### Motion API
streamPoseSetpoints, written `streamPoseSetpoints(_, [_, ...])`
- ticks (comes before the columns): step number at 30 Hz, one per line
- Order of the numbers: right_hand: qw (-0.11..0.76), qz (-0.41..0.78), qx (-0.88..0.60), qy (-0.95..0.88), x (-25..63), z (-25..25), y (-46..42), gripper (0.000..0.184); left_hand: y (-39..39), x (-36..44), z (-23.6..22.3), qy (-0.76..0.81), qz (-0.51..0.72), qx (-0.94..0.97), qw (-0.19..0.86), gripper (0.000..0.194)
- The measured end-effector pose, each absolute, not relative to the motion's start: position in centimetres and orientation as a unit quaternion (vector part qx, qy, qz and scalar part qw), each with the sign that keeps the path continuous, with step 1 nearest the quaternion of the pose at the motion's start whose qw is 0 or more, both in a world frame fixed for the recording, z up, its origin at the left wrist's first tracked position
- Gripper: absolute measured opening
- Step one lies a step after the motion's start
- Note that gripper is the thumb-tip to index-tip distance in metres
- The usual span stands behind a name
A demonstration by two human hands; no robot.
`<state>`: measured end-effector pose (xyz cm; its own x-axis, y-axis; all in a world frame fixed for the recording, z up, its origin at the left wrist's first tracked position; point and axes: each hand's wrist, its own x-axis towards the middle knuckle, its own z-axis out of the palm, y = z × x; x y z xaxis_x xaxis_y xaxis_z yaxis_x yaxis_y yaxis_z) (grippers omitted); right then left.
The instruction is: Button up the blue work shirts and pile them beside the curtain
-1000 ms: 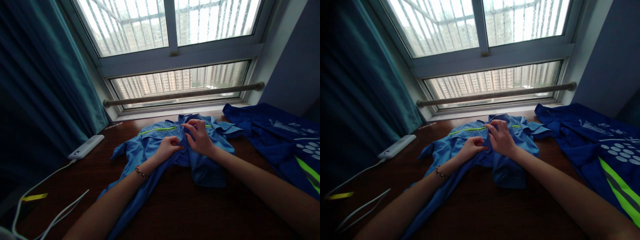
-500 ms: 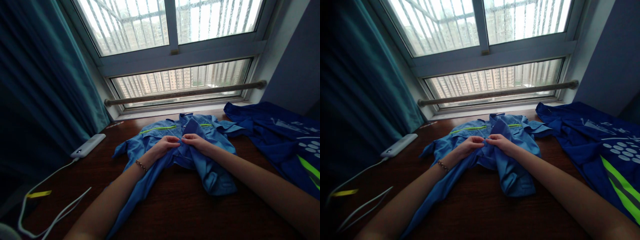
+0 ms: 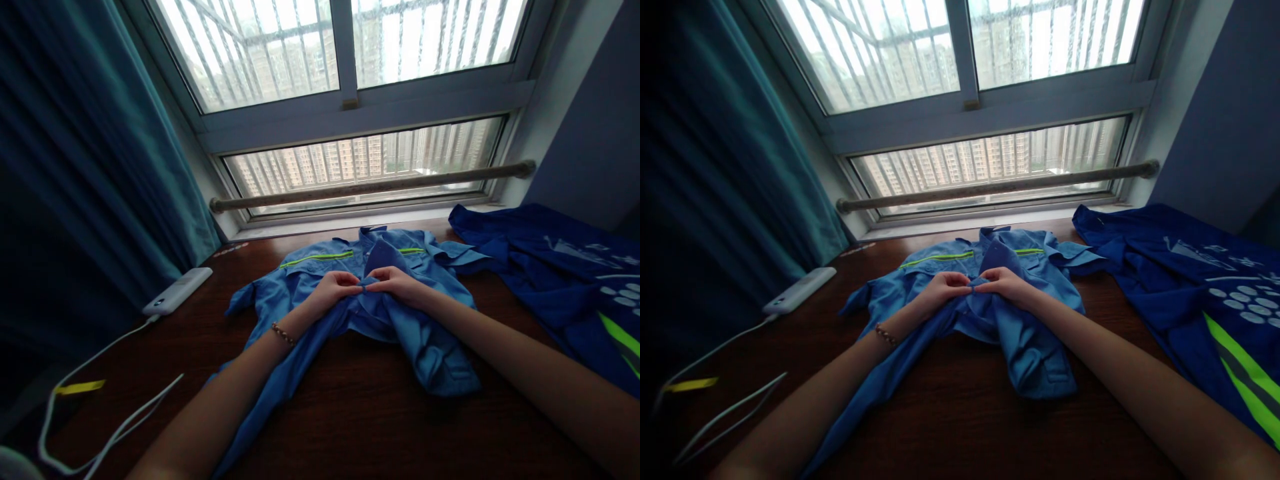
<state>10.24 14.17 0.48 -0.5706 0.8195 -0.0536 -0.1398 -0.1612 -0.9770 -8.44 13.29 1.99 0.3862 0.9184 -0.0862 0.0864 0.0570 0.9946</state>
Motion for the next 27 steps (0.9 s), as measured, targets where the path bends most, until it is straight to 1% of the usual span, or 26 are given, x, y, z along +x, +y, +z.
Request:
streamPoseSetpoints(4, [0.398,0.596,-0.345,-0.606,9.8,-0.1,14.4,0.027,13.1,-8.1,2.7,0.474,0.356,0.684,0.424,0.023])
streamPoseSetpoints(6, [0.408,0.553,-0.350,-0.636,9.5,-0.3,14.4,0.026,12.8,-8.1,3.3,0.487,0.320,0.715,0.385,0.024])
streamPoseSetpoints(8, [0.411,0.508,-0.361,-0.666,9.4,-0.5,14.4,0.025,12.6,-8.1,3.8,0.498,0.264,0.724,0.398,0.029])
streamPoseSetpoints(11, [0.410,0.451,-0.374,-0.699,9.3,-0.6,14.2,0.024,12.5,-8.4,4.2,0.503,0.208,0.704,0.456,0.034])
streamPoseSetpoints(16, [0.424,0.467,-0.359,-0.688,9.2,-0.4,14.1,0.025,13.0,-8.8,3.6,0.458,0.237,0.625,0.586,0.032])
streamPoseSetpoints(18, [0.427,0.443,-0.362,-0.700,9.2,-0.3,14.0,0.025,13.2,-8.8,3.3,0.457,0.257,0.590,0.613,0.033])
streamPoseSetpoints(23, [0.421,0.321,-0.393,-0.752,8.6,0.0,13.0,0.019,13.1,-8.7,2.8,0.456,0.264,0.598,0.604,0.033])
streamPoseSetpoints(27, [0.440,0.270,-0.397,-0.759,8.2,0.0,12.4,0.013,12.9,-8.6,2.6,0.433,0.270,0.621,0.595,0.034])
